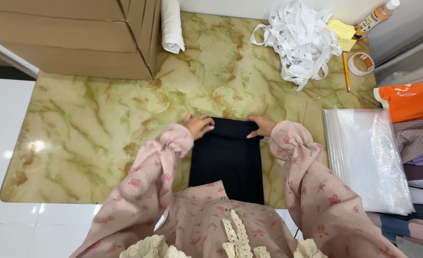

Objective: The person takes several t-shirts from a clothing rack, including a black shirt, an orange shirt, a white shirt, and a blue-and-white striped shirt. They place each shirt on a marble-patterned table, smooth it out, fold it into a compact rectangle, and roll it into a tight cylinder before placing it aside.

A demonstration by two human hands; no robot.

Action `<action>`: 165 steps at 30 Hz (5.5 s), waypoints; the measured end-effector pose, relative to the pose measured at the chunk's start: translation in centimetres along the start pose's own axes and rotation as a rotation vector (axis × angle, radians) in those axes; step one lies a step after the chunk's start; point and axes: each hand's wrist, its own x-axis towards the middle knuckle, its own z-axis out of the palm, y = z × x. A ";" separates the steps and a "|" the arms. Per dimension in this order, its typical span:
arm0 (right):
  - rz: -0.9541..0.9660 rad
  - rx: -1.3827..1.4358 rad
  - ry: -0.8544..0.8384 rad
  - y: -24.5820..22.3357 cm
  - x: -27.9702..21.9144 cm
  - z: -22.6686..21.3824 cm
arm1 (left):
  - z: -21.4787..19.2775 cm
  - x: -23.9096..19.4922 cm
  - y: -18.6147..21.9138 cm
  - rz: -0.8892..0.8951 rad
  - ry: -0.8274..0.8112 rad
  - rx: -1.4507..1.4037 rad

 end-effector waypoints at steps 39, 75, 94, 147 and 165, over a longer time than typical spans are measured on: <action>0.023 -0.062 -0.154 -1.9 -4.2 4.2 | 1.0 -5.0 -0.2 -0.221 -0.177 -0.124; -0.025 0.154 -0.140 -0.9 0.8 -2.2 | 0.9 4.7 -4.3 -0.330 -0.271 -0.153; -0.009 -0.554 0.420 -3.2 2.1 1.8 | 1.3 5.9 -0.9 0.080 0.597 0.572; -0.336 -0.938 0.796 -5.0 -5.1 8.5 | 1.2 -5.9 2.8 -0.123 0.237 -0.045; 0.143 -0.208 0.125 -3.8 -2.1 4.3 | 4.7 2.9 0.2 0.197 0.650 0.541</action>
